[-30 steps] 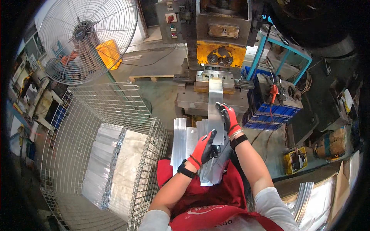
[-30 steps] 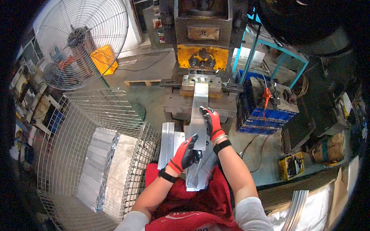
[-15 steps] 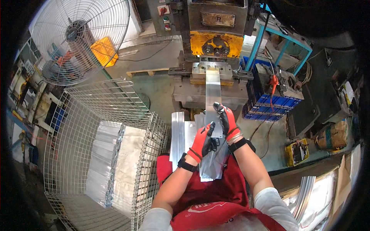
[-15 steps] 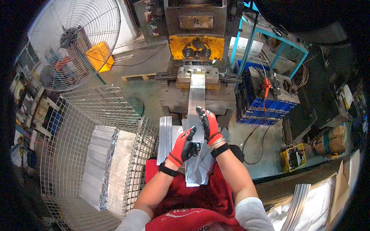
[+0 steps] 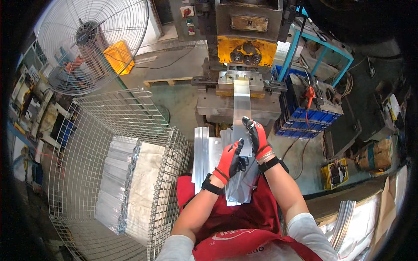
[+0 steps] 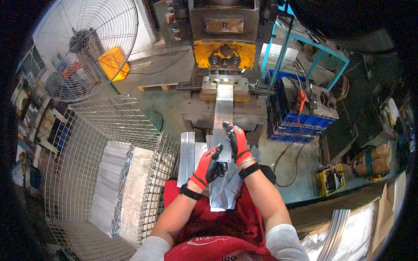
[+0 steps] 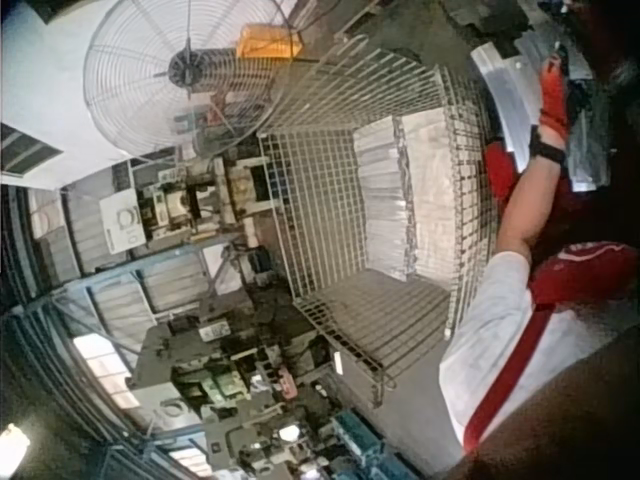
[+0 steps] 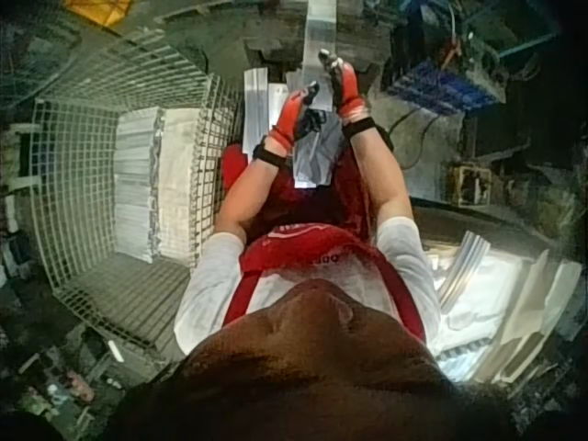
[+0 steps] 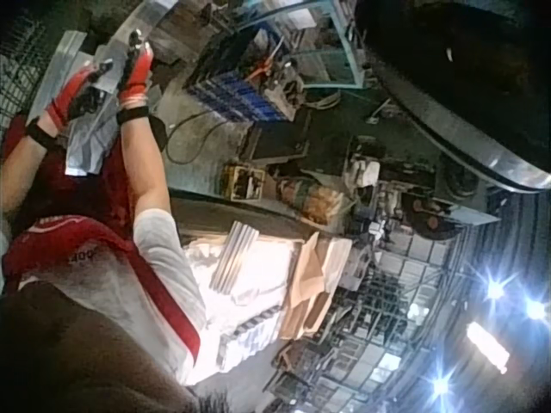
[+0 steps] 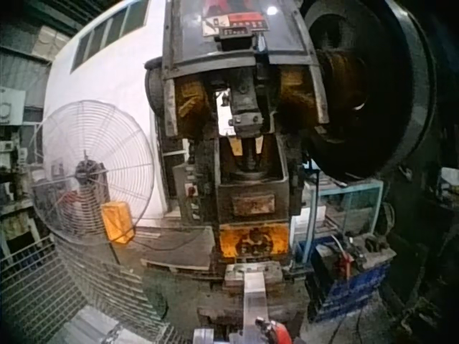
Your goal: Operating a stamping press to process and stack metal sheets.
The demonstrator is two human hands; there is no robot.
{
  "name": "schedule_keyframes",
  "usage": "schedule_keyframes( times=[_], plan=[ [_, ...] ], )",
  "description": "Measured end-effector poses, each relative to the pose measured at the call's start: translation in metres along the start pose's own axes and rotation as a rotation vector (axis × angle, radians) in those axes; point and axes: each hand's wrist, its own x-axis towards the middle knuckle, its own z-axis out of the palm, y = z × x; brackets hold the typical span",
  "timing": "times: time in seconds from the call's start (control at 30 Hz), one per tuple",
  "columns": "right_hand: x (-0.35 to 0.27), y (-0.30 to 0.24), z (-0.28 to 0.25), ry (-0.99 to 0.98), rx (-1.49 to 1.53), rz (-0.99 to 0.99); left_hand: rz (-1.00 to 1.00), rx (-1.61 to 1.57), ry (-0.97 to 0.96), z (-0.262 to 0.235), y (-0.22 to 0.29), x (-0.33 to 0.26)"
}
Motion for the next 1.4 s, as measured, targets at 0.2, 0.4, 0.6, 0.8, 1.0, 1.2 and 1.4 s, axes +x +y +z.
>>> schedule_keyframes(
  times=[0.2, 0.4, 0.6, 0.8, 1.0, 1.2, 1.4],
  plan=[
    [-0.004, -0.005, 0.002, 0.019, -0.094, 0.014, 0.001, -0.001, -0.001, 0.0, 0.0, -0.004],
    [-0.003, -0.005, 0.003, -0.004, -0.05, 0.023, 0.02, -0.03, 0.005, -0.008, -0.008, 0.002],
    [-0.003, -0.006, -0.003, -0.044, -0.288, -0.083, -0.103, 0.039, 0.082, 0.001, 0.001, 0.0],
    [0.003, 0.0, -0.006, -0.009, -0.108, 0.006, -0.033, 0.021, 0.041, 0.004, 0.003, 0.0],
    [-0.02, -0.012, -0.004, -0.094, -0.139, -0.11, 0.255, 0.319, -0.07, -0.01, -0.011, -0.018],
    [-0.119, -0.036, 0.019, -0.161, -0.294, 0.001, -0.117, 0.28, -0.139, -0.023, 0.008, -0.094],
    [-0.161, -0.027, 0.014, -0.164, -0.307, 0.102, 0.045, 0.574, 0.141, -0.064, -0.028, -0.13]
  ],
)
